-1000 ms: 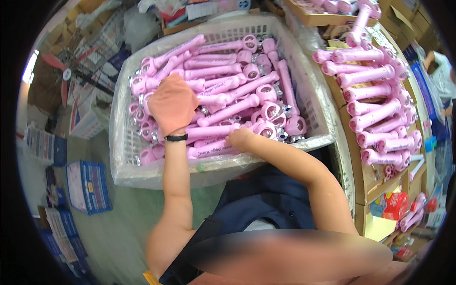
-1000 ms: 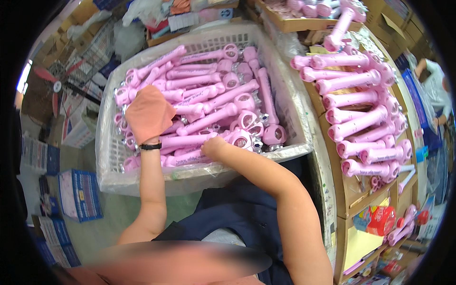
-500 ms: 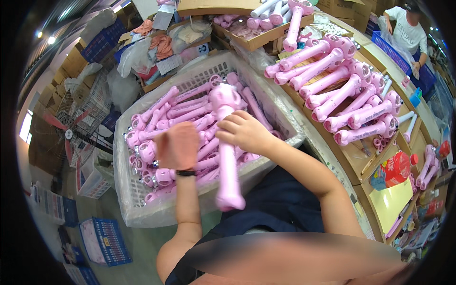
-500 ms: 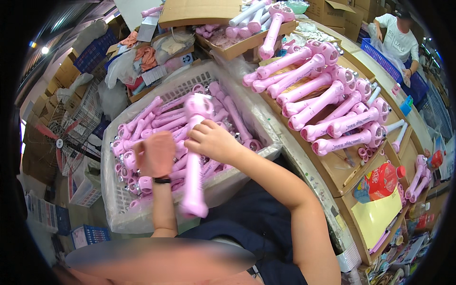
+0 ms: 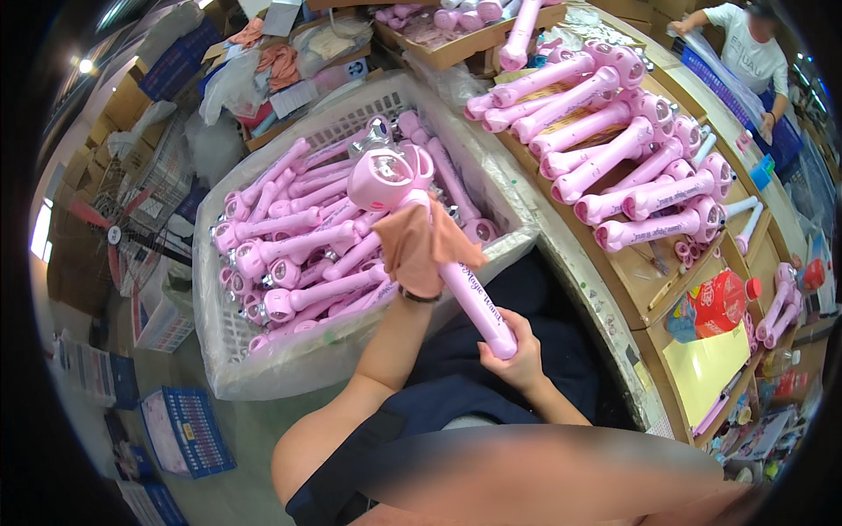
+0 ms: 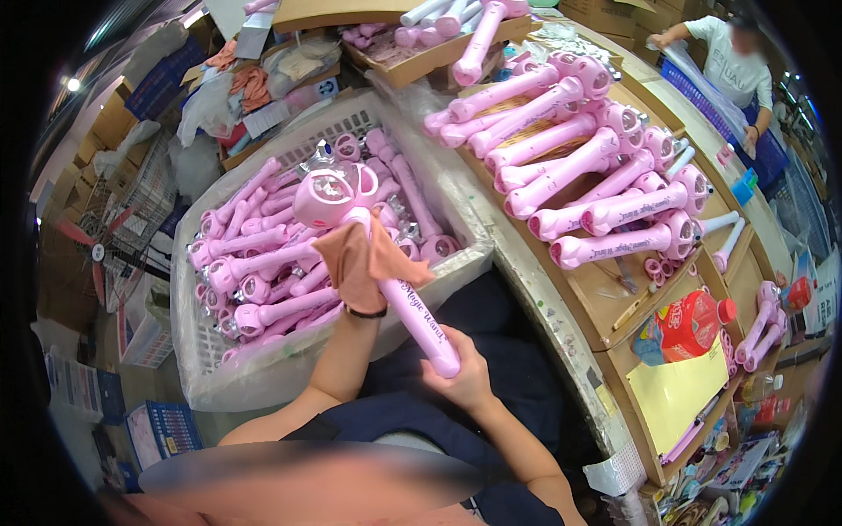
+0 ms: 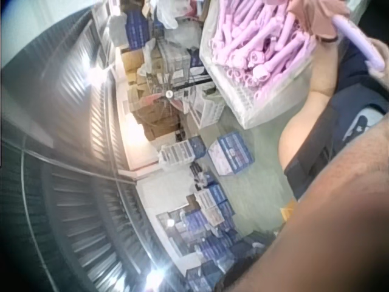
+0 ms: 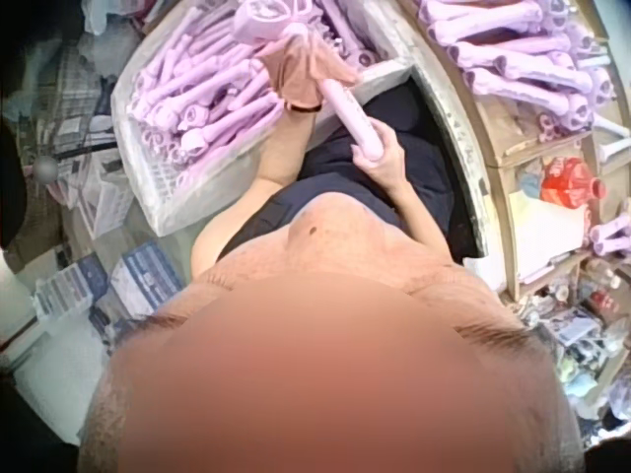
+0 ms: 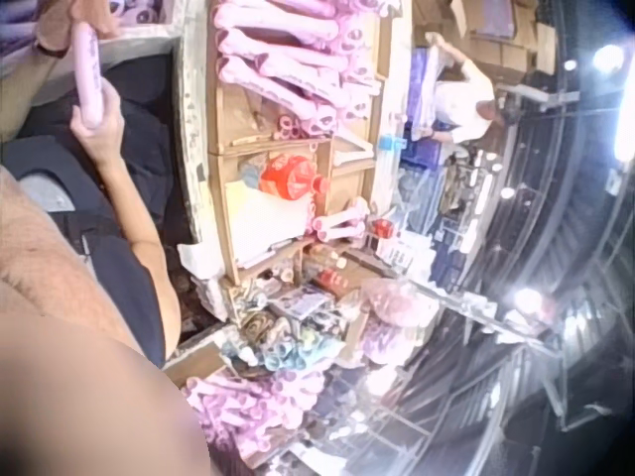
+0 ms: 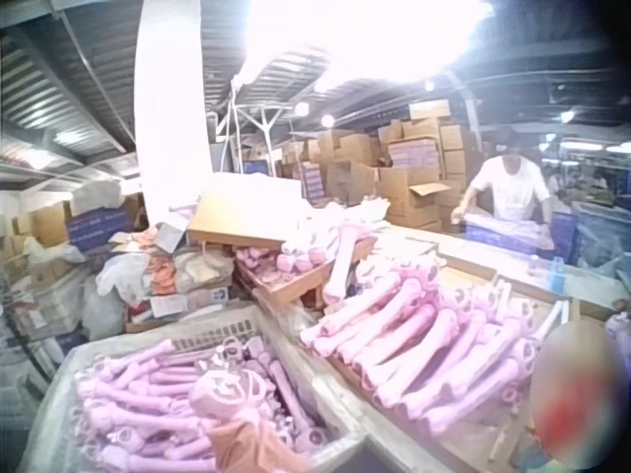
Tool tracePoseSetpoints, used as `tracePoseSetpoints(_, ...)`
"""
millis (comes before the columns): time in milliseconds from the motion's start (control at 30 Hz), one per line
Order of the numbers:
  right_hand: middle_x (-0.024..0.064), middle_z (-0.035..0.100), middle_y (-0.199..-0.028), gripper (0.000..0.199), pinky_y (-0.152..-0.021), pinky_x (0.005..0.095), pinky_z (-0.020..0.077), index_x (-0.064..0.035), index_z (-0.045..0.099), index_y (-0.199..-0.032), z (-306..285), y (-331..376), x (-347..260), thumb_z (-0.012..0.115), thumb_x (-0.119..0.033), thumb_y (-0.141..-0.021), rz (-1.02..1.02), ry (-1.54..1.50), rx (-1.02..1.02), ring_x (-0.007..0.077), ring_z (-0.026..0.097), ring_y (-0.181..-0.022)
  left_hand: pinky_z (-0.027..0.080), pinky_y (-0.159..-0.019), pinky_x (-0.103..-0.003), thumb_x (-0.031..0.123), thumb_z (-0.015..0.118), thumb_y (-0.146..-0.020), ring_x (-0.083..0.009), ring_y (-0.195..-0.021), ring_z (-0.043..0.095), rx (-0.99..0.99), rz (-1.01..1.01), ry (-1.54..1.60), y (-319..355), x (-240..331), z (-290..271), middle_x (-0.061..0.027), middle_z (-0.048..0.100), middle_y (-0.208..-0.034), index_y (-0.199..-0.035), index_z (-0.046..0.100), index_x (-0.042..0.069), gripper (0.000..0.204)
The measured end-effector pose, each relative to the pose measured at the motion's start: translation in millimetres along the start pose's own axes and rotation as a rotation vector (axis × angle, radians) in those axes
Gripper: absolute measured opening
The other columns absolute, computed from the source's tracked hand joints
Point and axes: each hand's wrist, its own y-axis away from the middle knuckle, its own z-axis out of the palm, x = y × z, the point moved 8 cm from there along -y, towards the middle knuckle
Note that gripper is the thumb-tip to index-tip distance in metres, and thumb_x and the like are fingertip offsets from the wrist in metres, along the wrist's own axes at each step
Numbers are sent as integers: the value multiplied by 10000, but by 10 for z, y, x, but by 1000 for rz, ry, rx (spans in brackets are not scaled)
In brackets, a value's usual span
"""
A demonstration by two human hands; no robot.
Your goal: The person assembles pink light-up wands by inserting a small metal piece into the top, wiping the wand with a cloth, and placing it on a table. The process is repeated for multiple wands.
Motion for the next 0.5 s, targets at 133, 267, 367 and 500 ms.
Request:
tracePoseSetpoints(133, 166, 674, -1029, 582, -707, 362, 571, -46, 584, -1196, -114, -130, -128, 842, -208, -699, -119, 449, 147, 303, 710, -840, 493, -710, -364, 220, 734, -803, -202, -796, 599, -481, -22, -12, 117, 559, 579, -69, 589, -797, -833, 653, 108, 141)
tracePoseSetpoints(267, 143, 643, -936, 576, -603, 330, 514, -51, 553, -1214, -63, -105, 171, 816, -251, -741, 154, -239, -35, 232, 655, -726, 479, -722, -343, 271, 724, -817, -197, -776, 577, -111, 149, 221, 108, 745, 245, -32, 564, -764, -808, 633, 133, 165)
tracePoseSetpoints(367, 96, 615, -895, 562, -418, 225, 378, -73, 485, -1305, 323, 336, 280, 699, -373, -880, 820, -1376, -397, 97, 503, -502, 453, -692, -333, 271, 676, -843, -177, -728, 542, 145, 268, 51, 33, 474, -109, -13, 528, -728, -786, 591, 131, 174)
tracePoseSetpoints(500, 81, 593, -963, 558, -408, 178, 304, -98, 457, -1361, 290, 550, 59, 644, -396, -928, 889, -1704, -528, 57, 390, -462, 418, -654, -337, 262, 655, -845, -168, -666, 495, 132, 3, 228, -128, -4, -203, 0, 487, -699, -765, 558, 135, 179)
